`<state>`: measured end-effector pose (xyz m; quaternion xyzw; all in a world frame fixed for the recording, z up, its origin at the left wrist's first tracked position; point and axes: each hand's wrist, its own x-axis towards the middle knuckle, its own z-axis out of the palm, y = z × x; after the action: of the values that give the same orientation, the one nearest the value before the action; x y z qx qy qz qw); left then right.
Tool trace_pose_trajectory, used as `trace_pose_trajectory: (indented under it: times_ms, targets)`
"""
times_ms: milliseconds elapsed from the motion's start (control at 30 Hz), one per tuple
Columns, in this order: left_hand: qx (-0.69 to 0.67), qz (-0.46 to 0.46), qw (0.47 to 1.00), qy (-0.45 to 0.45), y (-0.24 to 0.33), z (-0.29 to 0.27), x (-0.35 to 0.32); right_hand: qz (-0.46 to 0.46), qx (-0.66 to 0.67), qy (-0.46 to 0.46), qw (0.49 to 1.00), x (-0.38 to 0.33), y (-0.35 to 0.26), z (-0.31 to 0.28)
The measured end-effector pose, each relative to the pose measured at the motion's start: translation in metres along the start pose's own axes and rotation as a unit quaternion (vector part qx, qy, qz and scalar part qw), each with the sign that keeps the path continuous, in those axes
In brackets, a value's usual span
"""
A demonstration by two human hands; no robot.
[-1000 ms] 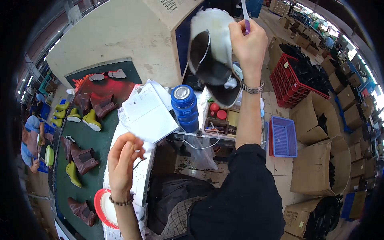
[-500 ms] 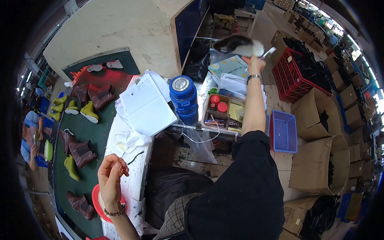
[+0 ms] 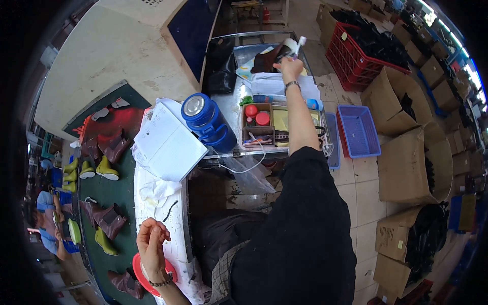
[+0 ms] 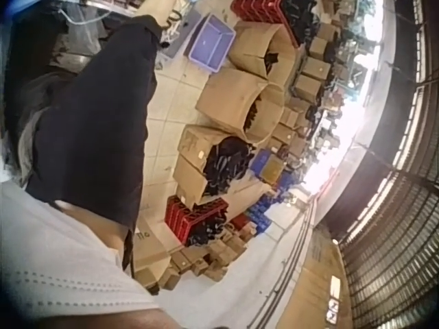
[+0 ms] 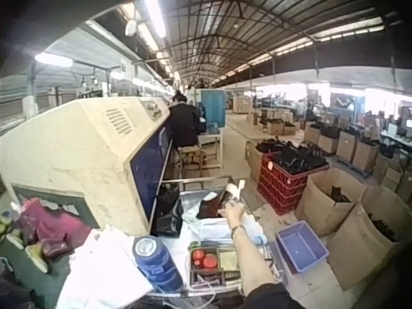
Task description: The recorder applies white adhesive to shoe components using a brush at a manufacturing station.
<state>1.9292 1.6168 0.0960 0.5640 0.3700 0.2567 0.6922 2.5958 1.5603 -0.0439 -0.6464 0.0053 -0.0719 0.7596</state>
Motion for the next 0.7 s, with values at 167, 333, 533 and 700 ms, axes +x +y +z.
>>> trace_pose_trajectory:
  times_ms: [167, 333, 533, 700]
  targets:
    - [0.019, 0.007, 1.0, -0.004, -0.001, -0.014, -0.011, -0.03, 0.019, -0.032, 0.999, -0.008, -0.002, 0.028]
    - [0.013, -0.024, 1.0, 0.013, -0.007, -0.023, -0.018, 0.024, 0.034, -0.036, 0.998, -0.035, -0.015, 0.044]
    - [-0.017, -0.029, 0.999, 0.034, -0.016, -0.011, -0.03, -0.08, -0.004, 0.046, 0.996, 0.003, -0.025, -0.01]
    - [-0.034, -0.01, 0.996, 0.076, -0.026, -0.025, -0.049, -0.193, 0.031, 0.035, 0.98, -0.031, -0.06, -0.033]
